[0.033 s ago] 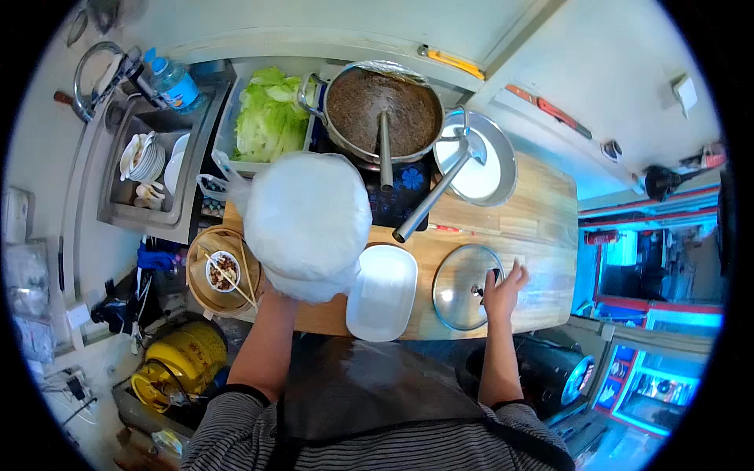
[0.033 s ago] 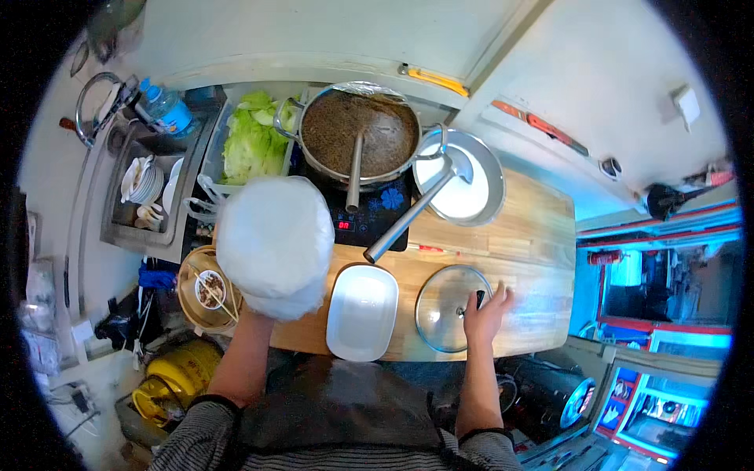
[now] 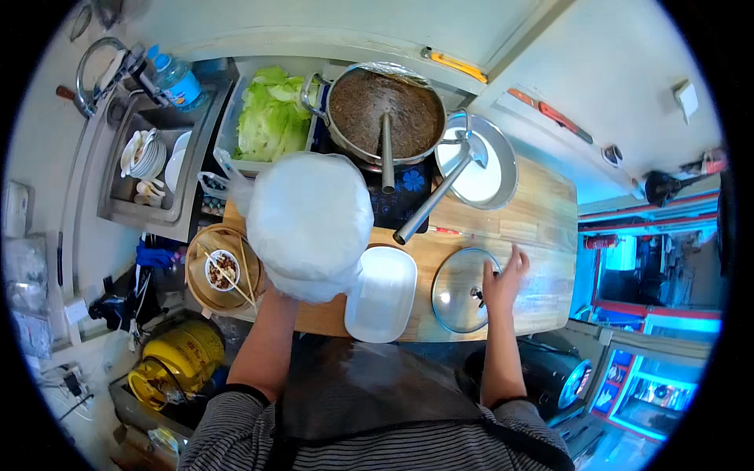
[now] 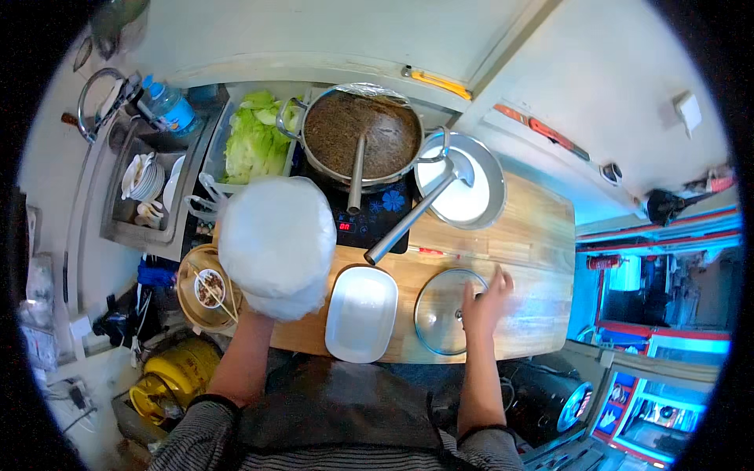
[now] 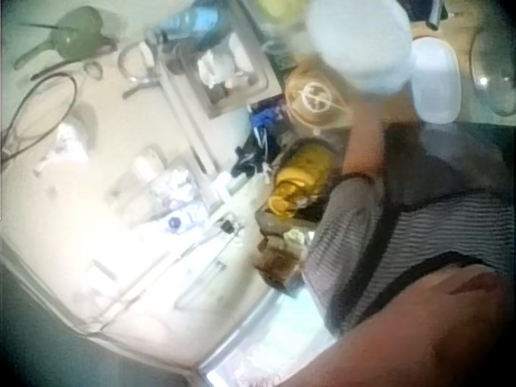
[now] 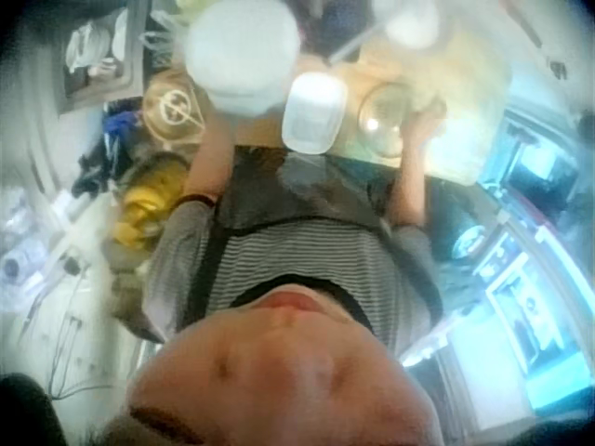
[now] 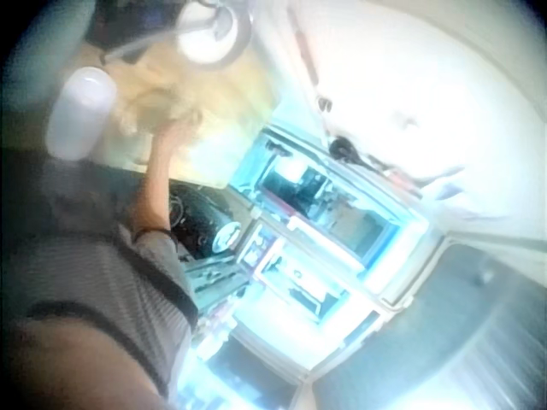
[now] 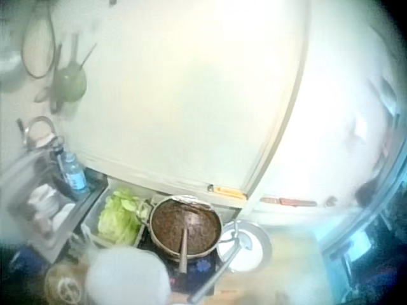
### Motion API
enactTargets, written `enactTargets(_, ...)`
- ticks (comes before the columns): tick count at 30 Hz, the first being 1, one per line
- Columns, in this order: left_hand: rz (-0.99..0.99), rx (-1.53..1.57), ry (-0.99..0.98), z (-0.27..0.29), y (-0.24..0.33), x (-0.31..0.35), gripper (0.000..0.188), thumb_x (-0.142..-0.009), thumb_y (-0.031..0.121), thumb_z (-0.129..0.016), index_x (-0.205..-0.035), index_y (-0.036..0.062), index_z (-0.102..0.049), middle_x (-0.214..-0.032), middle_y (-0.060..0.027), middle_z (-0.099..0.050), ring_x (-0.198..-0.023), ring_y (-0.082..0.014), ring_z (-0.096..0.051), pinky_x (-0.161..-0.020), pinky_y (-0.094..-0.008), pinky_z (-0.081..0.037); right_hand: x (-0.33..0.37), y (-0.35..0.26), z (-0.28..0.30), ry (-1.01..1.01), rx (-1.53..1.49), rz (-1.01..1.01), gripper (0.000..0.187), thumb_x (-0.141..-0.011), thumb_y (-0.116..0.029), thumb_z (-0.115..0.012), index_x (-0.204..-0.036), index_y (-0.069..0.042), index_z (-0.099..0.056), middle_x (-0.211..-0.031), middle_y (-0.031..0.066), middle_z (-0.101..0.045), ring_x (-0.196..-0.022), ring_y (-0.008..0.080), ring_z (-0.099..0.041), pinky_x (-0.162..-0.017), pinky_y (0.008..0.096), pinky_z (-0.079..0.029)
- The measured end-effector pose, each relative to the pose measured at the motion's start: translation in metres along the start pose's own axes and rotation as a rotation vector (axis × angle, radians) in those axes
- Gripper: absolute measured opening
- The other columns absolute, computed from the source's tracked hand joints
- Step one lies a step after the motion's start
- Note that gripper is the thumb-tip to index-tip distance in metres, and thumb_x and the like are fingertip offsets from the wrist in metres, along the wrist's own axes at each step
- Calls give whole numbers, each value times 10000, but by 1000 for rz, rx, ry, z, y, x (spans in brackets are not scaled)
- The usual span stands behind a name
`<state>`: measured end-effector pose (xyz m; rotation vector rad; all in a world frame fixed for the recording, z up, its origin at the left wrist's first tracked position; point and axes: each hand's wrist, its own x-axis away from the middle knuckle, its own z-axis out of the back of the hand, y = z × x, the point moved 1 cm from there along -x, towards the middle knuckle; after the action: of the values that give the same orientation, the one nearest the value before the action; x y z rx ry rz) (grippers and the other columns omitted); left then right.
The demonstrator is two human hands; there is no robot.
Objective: The person places lettuce leaves onto a steaming tray, retrieves a plastic bag, and then uses a ladle to transfer a dark sauce from a pot into the bag before tying it.
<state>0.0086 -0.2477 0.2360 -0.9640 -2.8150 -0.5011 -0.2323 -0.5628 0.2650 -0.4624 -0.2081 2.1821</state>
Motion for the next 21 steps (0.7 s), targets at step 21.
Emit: enactTargets(21,-23,216,-9,12,-20,-15,774,-834,649,-433,-1442,203,-261,-1442,-126,-339,-1257,-366,-416,-995,-561,-391,-148,-171,6,-124,-647,626,174,-837,-108,-613,-963,-15,-688,-770,128,-650,-666,204,-627,-598,283,-486)
